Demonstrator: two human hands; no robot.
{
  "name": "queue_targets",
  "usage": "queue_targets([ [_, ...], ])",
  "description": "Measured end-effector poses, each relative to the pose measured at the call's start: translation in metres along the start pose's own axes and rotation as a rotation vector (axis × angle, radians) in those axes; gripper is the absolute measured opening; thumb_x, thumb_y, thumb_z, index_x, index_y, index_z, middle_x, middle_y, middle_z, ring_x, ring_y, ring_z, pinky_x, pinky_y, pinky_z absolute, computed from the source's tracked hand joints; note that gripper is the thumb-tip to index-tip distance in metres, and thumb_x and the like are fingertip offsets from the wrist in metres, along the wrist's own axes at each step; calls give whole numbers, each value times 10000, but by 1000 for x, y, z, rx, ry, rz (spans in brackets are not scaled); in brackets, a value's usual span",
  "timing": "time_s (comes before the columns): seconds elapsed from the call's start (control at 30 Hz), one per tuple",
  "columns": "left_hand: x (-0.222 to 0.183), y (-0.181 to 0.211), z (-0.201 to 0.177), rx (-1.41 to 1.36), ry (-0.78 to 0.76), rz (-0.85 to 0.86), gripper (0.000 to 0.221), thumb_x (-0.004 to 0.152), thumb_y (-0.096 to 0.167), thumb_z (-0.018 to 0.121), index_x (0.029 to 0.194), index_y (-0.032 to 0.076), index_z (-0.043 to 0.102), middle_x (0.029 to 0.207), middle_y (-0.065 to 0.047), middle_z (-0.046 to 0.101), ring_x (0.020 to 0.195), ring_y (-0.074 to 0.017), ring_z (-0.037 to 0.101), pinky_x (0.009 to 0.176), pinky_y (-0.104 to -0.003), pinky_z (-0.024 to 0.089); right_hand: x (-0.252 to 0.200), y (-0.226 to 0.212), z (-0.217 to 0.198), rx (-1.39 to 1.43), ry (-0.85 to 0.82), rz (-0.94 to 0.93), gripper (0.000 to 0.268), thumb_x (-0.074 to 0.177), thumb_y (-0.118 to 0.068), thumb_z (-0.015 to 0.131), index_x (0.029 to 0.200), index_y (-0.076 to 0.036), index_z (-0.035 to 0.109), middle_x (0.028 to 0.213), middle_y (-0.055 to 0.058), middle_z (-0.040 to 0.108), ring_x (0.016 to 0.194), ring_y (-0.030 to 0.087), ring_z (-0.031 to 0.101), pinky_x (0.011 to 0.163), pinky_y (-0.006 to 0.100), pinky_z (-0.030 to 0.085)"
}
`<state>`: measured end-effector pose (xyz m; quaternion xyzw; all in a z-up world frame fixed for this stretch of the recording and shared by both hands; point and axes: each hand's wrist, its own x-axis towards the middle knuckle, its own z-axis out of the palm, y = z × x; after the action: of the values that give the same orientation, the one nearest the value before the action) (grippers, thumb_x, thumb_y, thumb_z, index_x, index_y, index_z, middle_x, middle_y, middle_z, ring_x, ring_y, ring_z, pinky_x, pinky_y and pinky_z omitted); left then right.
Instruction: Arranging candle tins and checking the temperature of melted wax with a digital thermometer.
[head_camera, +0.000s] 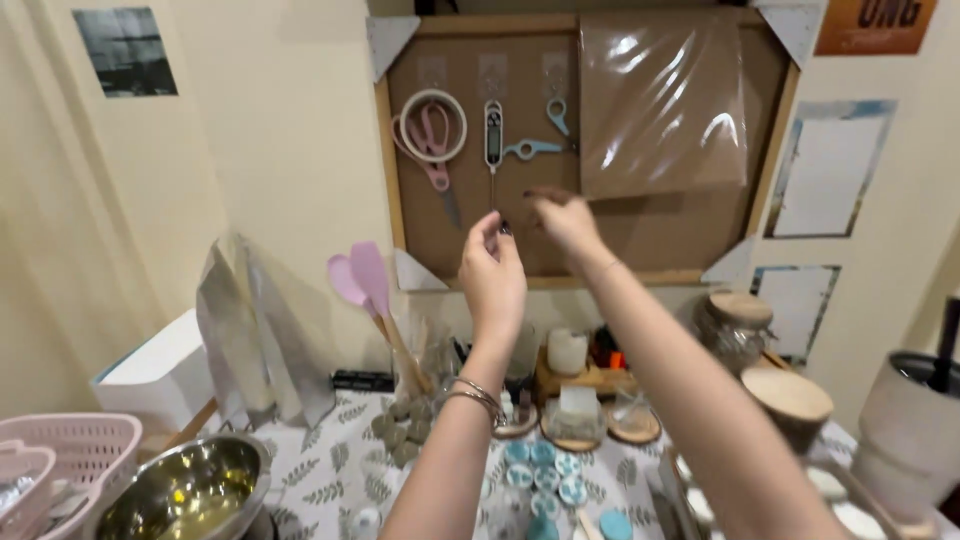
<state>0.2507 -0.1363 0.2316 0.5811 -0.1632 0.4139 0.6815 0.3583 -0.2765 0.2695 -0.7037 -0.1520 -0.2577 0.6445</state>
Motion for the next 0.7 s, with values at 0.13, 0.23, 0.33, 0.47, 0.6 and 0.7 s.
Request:
queue_targets([
  [0.13,18,-17,4,55,14,-23,334,978,151,564,1266,0,640,1221,-165,727,1124,-253,715,972,-362,545,49,60,42,-84,74,-44,357,860,-254,737,1129,-20,715,965,86,737,860,173,668,737,315,536],
  [0.23,29,-28,3,112,62,-77,340,966,176,559,1244,4,653,1197,-166,732,1106,-282,708,956,-383,536,66,81,62,-194,146,-62,390,823,-278,779,1087,-2,700,979,105,745,890,190,699,784,339,559],
  [0.33,42,-36,3,159,112,-101,336,959,196,563,1216,6,667,1174,-174,733,1106,-313,699,955,-403,527,72,83,73,-299,175,-58,382,804,-298,794,1033,-3,712,943,126,755,866,198,718,792,354,571],
  [0.47,60,-43,11,175,173,-120,335,952,226,582,1186,9,684,1154,-193,735,1104,-348,686,957,-414,515,64,66,77,-373,218,-73,313,795,-316,798,889,-20,762,832,112,767,770,179,726,730,349,575],
  [0.6,75,-34,12,122,148,-126,332,939,223,567,1165,15,693,1148,-187,741,1100,-335,702,952,-409,524,45,27,82,-320,210,-47,319,789,-329,818,865,-27,750,802,91,760,736,161,714,683,333,559],
  [0.7,84,-25,12,139,144,-117,335,939,234,564,1155,15,696,1142,-189,743,1087,-344,702,949,-415,523,61,42,82,-255,158,-45,301,805,-314,815,865,-28,745,807,67,756,734,140,698,657,310,546],
])
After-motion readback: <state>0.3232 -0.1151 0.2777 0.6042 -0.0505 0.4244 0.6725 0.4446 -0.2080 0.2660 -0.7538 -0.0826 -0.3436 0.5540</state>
